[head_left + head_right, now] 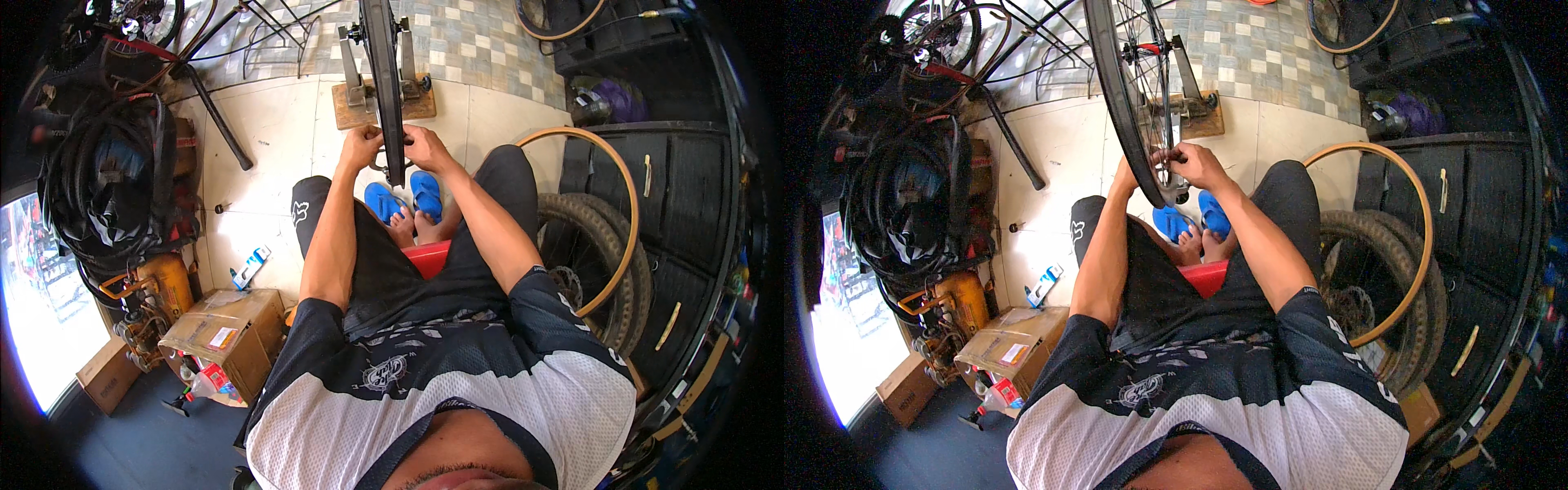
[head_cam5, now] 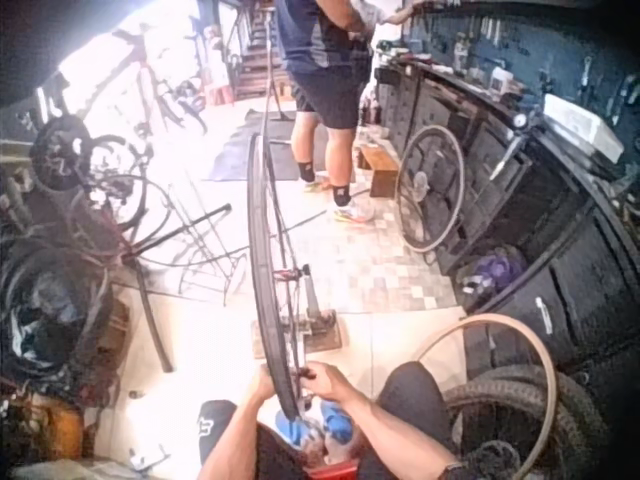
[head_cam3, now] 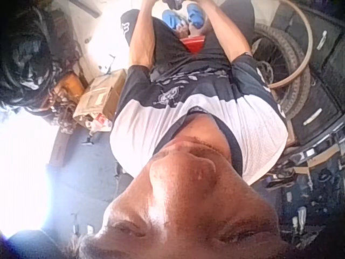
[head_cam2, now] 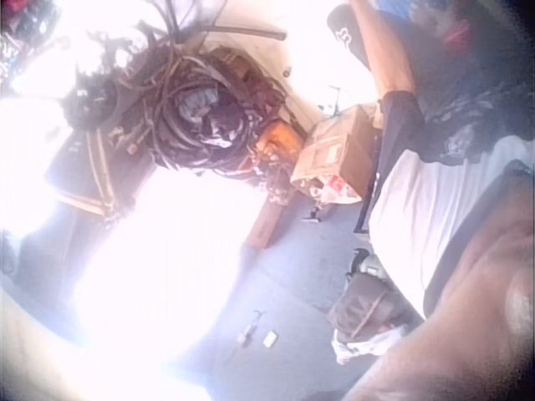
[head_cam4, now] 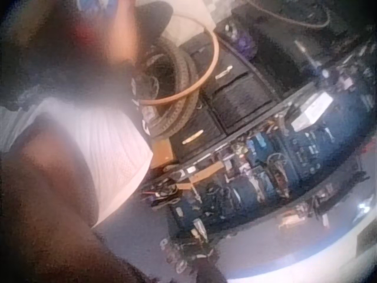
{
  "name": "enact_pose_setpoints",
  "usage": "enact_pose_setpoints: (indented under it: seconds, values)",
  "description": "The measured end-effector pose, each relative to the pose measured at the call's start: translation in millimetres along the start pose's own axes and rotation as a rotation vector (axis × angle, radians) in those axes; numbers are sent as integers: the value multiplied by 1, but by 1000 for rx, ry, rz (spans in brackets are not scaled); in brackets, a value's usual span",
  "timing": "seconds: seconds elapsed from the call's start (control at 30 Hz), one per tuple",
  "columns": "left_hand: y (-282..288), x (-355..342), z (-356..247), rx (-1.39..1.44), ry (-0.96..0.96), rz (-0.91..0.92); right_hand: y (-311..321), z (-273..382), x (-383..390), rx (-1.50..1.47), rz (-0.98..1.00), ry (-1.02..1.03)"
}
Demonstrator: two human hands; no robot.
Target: The person sits on a low stool and works on a bicycle wheel mounted on a truing stand. They repeatedly adjust the wheel's position, spin it to check alignment, and use a tool to tighten or loosen the spokes. The person removes the wheel from the stand, inspects it, and then remounts it to continue adjustments.
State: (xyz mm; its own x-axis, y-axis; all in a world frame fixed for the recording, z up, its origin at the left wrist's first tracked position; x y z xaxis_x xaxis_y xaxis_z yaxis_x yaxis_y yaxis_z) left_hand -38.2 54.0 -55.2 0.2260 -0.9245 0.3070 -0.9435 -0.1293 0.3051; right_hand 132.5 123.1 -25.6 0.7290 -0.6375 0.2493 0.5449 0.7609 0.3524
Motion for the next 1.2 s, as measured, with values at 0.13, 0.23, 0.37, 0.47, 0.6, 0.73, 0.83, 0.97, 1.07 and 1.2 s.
enact_pose_setpoints:
  seconds: [0.13, 0.23, 0.37, 0.47, 0.6, 0.73, 0.83, 0.97, 1.07, 1.2]
  values:
    - [3, 3, -6, 213, 32, -96, 0, 11, 3, 63, -29, 22]
    - [7, 11, -23, 234, -15, -201, 1, 9, 4, 65, -163, 69]
    - [9, 27, -66, 379, 116, -158, 12, -2, 6, -24, -377, 31]
    - [8, 29, -71, 473, 116, -125, 19, 1, 8, -29, -366, -3]
    - [7, 26, -55, 491, 76, -74, 35, 8, 19, -19, -362, 58]
    - [1, 29, -60, 426, 38, -90, 54, 3, 33, 34, -363, 16]
    - [4, 31, -64, 390, 16, -95, 59, 3, 44, 65, -357, -22]
    - [6, 36, -77, 379, 12, -115, 61, -3, 52, 80, -348, -37]
    - [11, 40, -91, 334, -19, -139, 60, -3, 56, 72, -347, -45]
    - [23, 40, -98, 269, -61, -189, 59, -3, 59, 82, -348, -90]
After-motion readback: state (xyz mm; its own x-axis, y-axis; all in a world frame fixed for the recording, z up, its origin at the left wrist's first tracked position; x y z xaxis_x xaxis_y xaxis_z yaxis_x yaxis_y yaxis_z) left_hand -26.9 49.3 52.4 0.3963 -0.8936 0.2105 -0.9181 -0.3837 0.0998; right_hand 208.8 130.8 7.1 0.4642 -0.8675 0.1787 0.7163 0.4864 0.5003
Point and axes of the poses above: each hand's wrist, its own x-axis away from the middle knuckle, its own y-axis out of the back of the hand, z = x × y, the point moved 4 cm from there along -x, towards the middle knuckle, and after that the axes turned 3 degrees about z, right-handed, at the moved point
